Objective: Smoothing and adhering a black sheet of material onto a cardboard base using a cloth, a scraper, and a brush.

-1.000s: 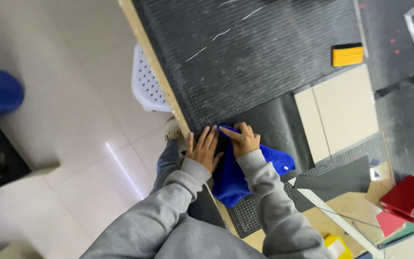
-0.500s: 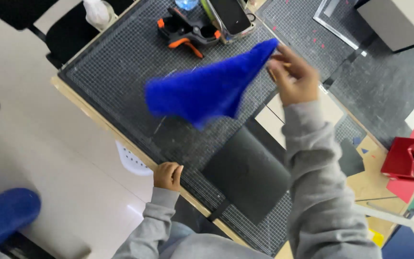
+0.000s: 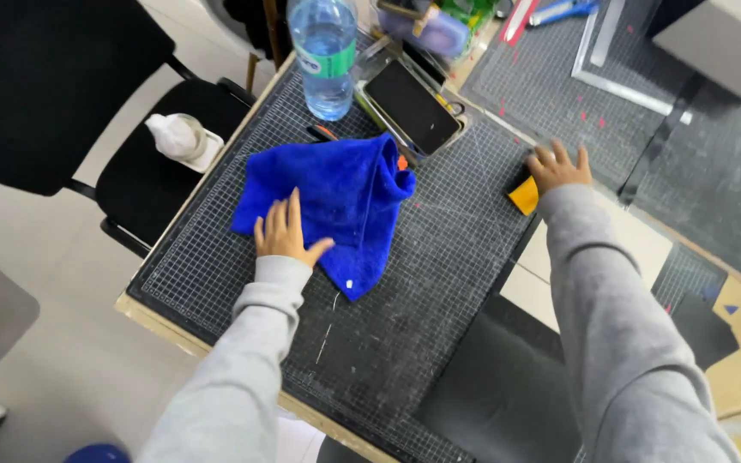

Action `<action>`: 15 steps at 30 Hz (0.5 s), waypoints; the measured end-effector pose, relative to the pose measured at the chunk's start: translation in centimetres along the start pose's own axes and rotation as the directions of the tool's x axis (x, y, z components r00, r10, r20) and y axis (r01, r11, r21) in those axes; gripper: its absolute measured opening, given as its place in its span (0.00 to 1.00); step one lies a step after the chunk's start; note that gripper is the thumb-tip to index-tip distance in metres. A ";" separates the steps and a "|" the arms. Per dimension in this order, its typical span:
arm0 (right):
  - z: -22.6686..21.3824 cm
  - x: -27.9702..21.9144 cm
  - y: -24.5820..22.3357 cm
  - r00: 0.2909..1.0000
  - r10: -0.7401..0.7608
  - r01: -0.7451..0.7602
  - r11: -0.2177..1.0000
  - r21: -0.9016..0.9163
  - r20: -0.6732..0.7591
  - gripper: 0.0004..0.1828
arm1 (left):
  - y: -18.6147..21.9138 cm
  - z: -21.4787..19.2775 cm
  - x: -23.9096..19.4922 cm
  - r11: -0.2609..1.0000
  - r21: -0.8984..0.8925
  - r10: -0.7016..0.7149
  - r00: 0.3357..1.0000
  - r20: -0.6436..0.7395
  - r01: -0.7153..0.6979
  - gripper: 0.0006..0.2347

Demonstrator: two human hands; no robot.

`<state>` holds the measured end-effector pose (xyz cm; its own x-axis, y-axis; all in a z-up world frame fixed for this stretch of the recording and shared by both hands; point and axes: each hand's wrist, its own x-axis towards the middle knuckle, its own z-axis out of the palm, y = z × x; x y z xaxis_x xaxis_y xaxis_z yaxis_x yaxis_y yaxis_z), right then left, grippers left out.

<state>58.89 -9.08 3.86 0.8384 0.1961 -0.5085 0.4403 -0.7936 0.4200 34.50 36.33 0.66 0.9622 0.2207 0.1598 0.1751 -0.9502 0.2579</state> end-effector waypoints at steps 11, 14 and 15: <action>5.0 -5.0 2.2 0.794 -0.298 0.361 0.932 0.016 -0.530 0.09 | 5.4 -14.2 -5.4 0.867 -0.455 0.028 0.930 -0.366 -0.205 0.15; 7.2 -6.9 4.2 0.660 -0.123 0.275 0.958 0.086 -0.741 0.10 | 11.4 -19.6 -6.6 0.868 -0.448 0.067 0.944 -0.322 -0.214 0.24; 8.3 -8.0 5.1 0.583 -0.026 0.355 0.907 0.225 -0.812 0.09 | 14.3 -22.1 -6.5 0.705 -0.584 0.270 0.914 -0.303 -0.402 0.12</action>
<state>51.78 -19.42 3.83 0.7382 0.6028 0.3028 0.6245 -0.7804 0.0314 26.18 26.16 24.34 0.8633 0.0114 0.5045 -0.3855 -0.6303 0.6739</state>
